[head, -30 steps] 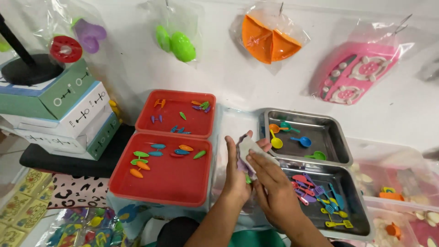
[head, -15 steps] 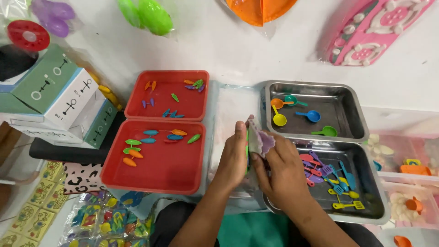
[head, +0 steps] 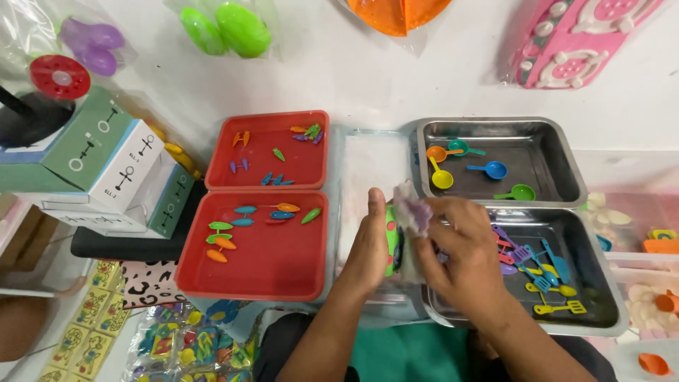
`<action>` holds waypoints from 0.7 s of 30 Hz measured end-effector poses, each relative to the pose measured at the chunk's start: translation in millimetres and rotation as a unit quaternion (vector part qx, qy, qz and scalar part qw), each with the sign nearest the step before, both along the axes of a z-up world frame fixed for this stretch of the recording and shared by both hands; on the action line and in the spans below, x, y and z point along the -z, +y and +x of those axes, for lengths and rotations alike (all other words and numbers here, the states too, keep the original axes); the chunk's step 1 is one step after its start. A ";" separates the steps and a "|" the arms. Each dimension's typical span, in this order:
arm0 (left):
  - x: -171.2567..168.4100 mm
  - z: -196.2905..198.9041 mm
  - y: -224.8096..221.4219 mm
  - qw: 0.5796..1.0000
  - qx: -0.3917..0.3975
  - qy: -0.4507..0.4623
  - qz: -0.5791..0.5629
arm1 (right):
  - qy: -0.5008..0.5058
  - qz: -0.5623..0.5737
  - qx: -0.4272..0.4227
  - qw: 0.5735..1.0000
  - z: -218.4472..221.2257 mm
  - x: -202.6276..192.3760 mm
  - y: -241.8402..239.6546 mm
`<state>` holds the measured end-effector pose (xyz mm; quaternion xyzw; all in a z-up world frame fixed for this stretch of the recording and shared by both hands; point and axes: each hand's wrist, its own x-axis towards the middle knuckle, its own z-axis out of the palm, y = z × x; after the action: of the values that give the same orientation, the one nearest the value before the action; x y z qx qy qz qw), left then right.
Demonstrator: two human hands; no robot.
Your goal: Cleaning small plastic toy accessories with a cloth and organizing them into trays and bags.
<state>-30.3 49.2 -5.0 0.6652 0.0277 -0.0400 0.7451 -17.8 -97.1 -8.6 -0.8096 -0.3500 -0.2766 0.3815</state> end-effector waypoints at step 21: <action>-1.2 -2.1 5.3 0.997 0.062 -0.041 -0.002 | 0.002 0.069 -0.027 0.997 -0.5 12.4 -11.1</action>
<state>-32.3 54.4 -3.7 0.6655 -0.0443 -0.0593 0.7427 -18.3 -108.2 -21.0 -0.7719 -0.3512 -0.2880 0.4449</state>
